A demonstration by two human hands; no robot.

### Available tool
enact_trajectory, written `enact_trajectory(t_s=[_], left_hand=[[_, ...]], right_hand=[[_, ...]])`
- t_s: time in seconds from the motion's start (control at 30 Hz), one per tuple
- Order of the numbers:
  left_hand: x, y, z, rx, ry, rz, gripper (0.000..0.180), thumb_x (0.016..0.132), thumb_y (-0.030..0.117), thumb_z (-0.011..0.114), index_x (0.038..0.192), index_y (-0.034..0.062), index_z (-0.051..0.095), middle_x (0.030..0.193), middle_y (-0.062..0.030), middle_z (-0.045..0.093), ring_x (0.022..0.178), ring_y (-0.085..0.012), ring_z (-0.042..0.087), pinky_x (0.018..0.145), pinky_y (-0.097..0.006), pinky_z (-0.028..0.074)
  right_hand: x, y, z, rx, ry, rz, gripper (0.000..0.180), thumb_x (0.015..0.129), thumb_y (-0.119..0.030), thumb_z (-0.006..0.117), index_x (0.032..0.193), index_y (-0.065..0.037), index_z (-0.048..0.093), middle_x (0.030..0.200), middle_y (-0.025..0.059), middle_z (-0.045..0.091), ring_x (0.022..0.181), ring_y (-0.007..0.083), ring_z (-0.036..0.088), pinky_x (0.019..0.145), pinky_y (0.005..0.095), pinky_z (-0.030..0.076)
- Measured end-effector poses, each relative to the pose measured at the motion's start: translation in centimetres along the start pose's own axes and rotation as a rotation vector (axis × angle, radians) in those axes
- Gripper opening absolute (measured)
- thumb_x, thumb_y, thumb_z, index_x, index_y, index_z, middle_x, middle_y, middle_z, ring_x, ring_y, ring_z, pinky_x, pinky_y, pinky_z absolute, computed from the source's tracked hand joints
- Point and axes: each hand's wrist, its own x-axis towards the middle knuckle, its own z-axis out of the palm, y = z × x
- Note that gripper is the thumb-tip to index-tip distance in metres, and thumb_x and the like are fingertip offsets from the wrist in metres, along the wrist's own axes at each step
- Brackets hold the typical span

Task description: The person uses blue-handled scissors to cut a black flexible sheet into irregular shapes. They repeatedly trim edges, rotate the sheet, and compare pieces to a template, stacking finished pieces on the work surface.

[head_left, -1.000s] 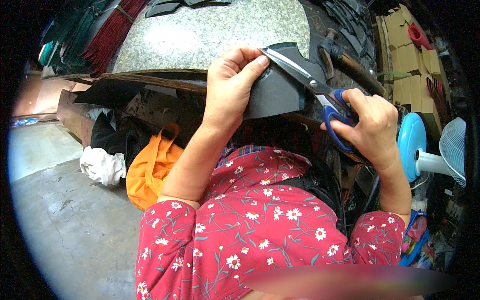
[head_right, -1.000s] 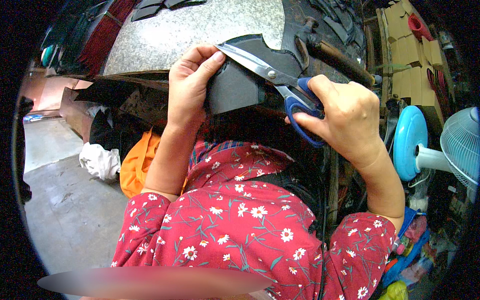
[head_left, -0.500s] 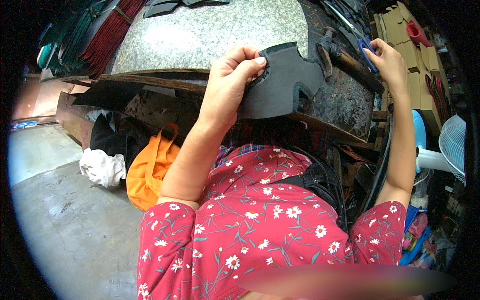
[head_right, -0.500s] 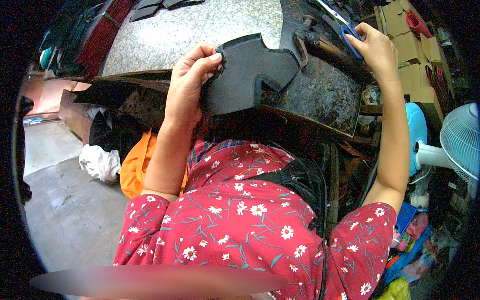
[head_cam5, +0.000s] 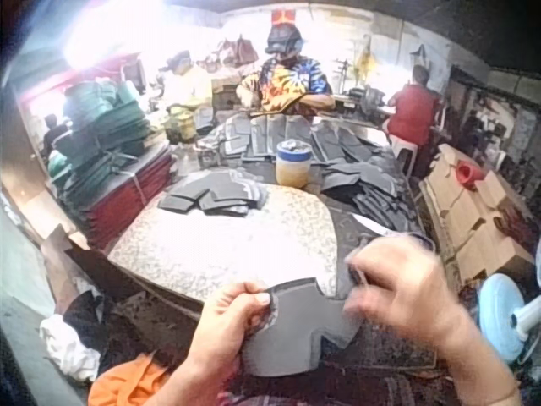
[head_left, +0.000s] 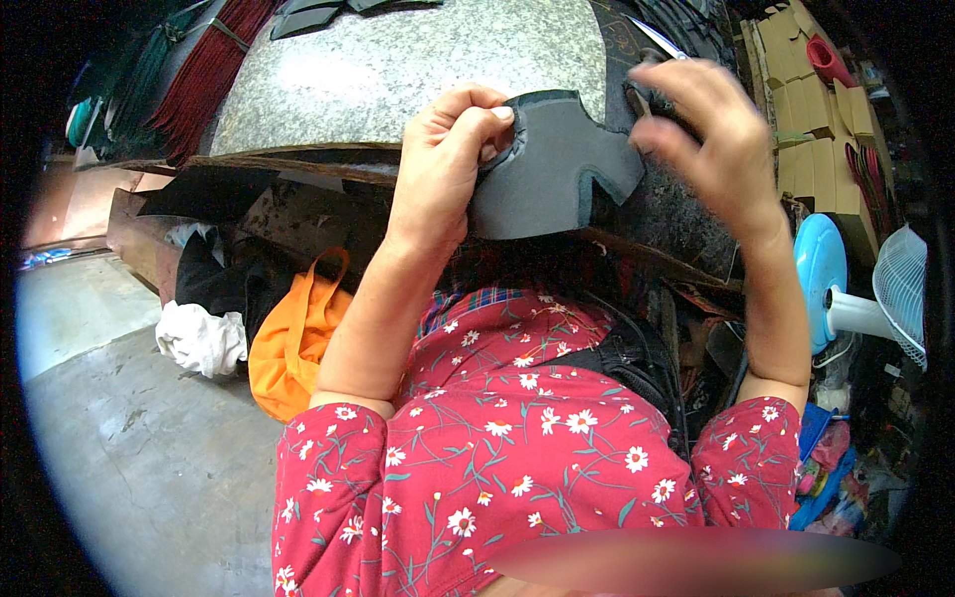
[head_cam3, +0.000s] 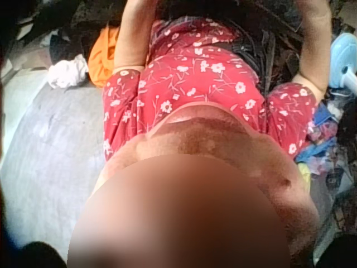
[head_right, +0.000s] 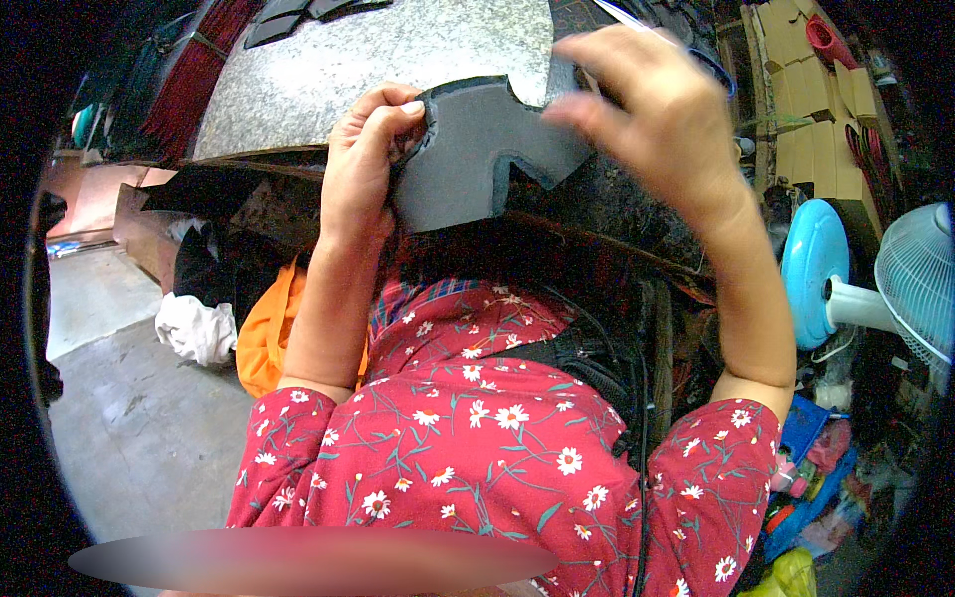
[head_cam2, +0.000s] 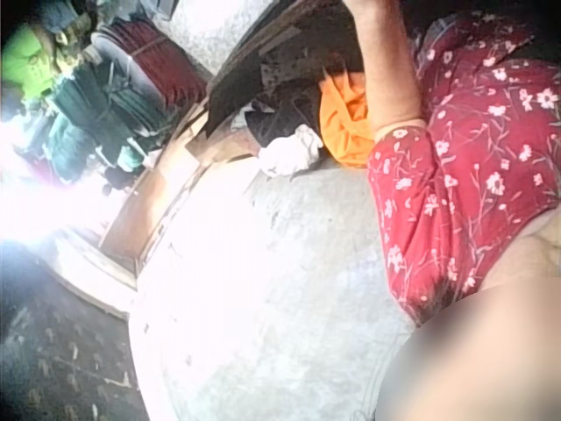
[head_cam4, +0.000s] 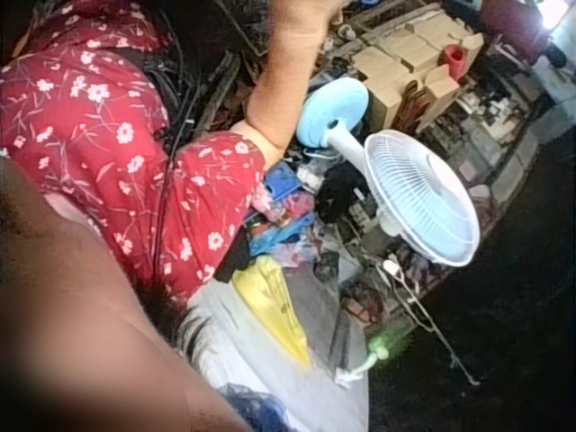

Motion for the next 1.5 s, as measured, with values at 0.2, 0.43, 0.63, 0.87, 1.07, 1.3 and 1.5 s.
enact_trajectory(t_s=[0.2, 0.43, 0.63, 0.87, 1.07, 1.3, 1.5], left_hand=[[-0.1, 0.7, 0.7, -0.143, -0.02, -0.002, 0.015, 0.1, 0.017, 0.059, 0.101, 0.0027, 0.064, 0.085, -0.0005, 0.063, 0.071, -0.0053, 0.055, 0.067, -0.021, 0.047], [-1.3, 2.1, 0.3, 0.201, -0.02, 0.245, 0.021, 0.1, 0.02, 0.063, 0.106, -0.0005, 0.065, 0.089, 0.0007, 0.066, 0.078, -0.0057, 0.057, 0.072, -0.021, 0.047], [-1.4, 1.4, -1.0, 0.192, -0.117, 0.026, 0.013, 0.097, 0.013, 0.067, 0.095, 0.0007, 0.069, 0.082, 0.0051, 0.063, 0.076, -0.0033, 0.054, 0.069, -0.02, 0.045], [-0.1, 1.1, -0.6, 0.698, -0.05, 0.583, 0.031, 0.092, 0.011, 0.067, 0.122, 0.0104, 0.067, 0.13, -0.0132, 0.06, 0.108, -0.0203, 0.06, 0.092, -0.034, 0.049], [0.5, 3.4, -1.4, 0.946, -0.344, 0.86, 0.027, 0.07, 0.006, 0.078, 0.096, 0.0116, 0.073, 0.112, -0.0098, 0.07, 0.121, -0.0363, 0.057, 0.103, -0.045, 0.044], [-0.2, 5.2, -1.5, 0.593, -0.407, 0.155, 0.018, 0.087, 0.004, 0.074, 0.104, -0.0002, 0.071, 0.092, -0.0065, 0.069, 0.088, -0.0141, 0.064, 0.08, -0.028, 0.049], [4.0, 0.6, -1.2, 1.344, 0.012, 0.676, 0.036, 0.078, 0.025, 0.081, 0.109, 0.0129, 0.068, 0.095, -0.0081, 0.063, 0.097, -0.0309, 0.055, 0.087, -0.042, 0.046]], right_hand=[[1.5, -6.9, 1.4, 0.173, -0.038, -0.11, 0.056, 0.069, -0.003, 0.078, 0.124, -0.007, 0.066, 0.107, 0.0151, 0.07, 0.09, 0.0334, 0.069, 0.077, 0.0379, 0.057], [1.9, -6.0, 1.6, 1.29, -0.109, 0.515, 0.041, 0.093, -0.007, 0.069, 0.132, -0.002, 0.058, 0.101, -0.0026, 0.068, 0.08, 0.0048, 0.061, 0.068, 0.0213, 0.048], [1.1, -5.8, 4.0, 1.519, -0.302, 0.817, 0.045, 0.095, -0.016, 0.067, 0.137, -0.004, 0.053, 0.096, -0.0015, 0.068, 0.073, 0.0032, 0.059, 0.061, 0.0187, 0.046], [-0.1, -4.3, 2.9, 1.608, -0.377, 0.874, 0.042, 0.094, -0.015, 0.068, 0.132, 0.0, 0.057, 0.108, 0.0053, 0.072, 0.089, 0.0092, 0.069, 0.08, 0.0245, 0.057], [-1.4, -2.9, 1.0, 1.288, -0.463, 0.772, 0.024, 0.096, -0.018, 0.067, 0.116, -0.003, 0.066, 0.085, 0.0014, 0.069, 0.074, 0.0074, 0.064, 0.066, 0.0234, 0.052], [-3.1, 6.3, -0.3, -0.08, -0.027, 0.54, 0.018, 0.095, -0.022, 0.064, 0.105, -0.008, 0.07, 0.098, 0.0078, 0.07, 0.087, 0.0271, 0.068, 0.076, 0.0341, 0.052], [-5.0, 9.3, 0.3, -0.373, -0.23, 0.527, 0.041, 0.086, -0.038, 0.072, 0.121, -0.017, 0.065, 0.107, 0.0102, 0.07, 0.096, 0.0331, 0.068, 0.088, 0.0438, 0.052]])
